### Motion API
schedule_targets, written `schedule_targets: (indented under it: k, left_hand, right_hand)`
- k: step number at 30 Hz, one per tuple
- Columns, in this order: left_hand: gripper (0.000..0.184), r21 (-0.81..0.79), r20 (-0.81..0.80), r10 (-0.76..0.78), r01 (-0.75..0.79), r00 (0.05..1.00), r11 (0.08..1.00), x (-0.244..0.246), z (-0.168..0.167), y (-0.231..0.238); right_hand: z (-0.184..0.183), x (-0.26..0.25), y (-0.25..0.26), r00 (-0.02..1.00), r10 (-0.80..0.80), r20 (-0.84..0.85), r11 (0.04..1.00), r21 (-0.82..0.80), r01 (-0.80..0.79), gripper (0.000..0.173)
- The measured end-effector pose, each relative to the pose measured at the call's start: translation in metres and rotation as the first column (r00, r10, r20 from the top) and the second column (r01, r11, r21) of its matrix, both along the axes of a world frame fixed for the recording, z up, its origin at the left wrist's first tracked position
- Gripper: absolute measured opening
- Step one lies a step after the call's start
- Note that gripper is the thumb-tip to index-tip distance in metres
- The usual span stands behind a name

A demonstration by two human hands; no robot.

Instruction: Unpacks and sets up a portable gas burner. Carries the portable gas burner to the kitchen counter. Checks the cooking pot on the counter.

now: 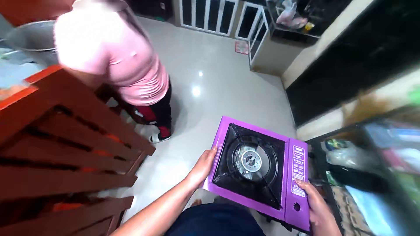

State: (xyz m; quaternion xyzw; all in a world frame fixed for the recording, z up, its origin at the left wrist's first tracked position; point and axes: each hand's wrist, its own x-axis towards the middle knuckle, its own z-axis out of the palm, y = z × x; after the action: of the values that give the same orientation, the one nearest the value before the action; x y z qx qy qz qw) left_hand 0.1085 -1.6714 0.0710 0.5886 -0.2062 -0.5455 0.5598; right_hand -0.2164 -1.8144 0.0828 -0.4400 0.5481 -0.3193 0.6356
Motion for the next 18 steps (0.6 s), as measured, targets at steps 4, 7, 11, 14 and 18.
schedule_targets:
  k: [4,7,11,14,18]
  left_hand:
    - [0.058,0.028,0.026,-0.039,0.038,0.999,0.999,0.042,-0.003,-0.131]
    - [0.055,0.041,0.041,-0.003,0.001,0.999,0.999,0.071,-0.006,-0.226]
    - [0.058,0.088,0.039,0.087,-0.09,0.995,0.992,0.119,0.012,-0.333]
    - [0.055,0.096,0.043,0.174,-0.177,0.984,0.979,0.161,0.027,-0.398]
    - [0.047,0.095,0.057,0.293,-0.298,0.954,0.95,0.23,0.033,-0.478]
  right_hand:
    - [-0.006,0.038,-0.118,0.999,-0.031,0.045,0.999,-0.004,0.032,0.046]
    - [-0.01,0.072,-0.216,0.997,-0.034,0.066,0.999,0.026,0.033,0.053]
    - [0.014,0.136,-0.35,0.998,0.053,-0.036,0.997,0.052,-0.051,0.058]
    - [0.031,0.193,-0.443,0.986,0.165,-0.017,0.984,0.068,-0.164,0.059]
    - [0.037,0.286,-0.554,0.957,0.29,0.025,0.955,0.054,-0.29,0.057]
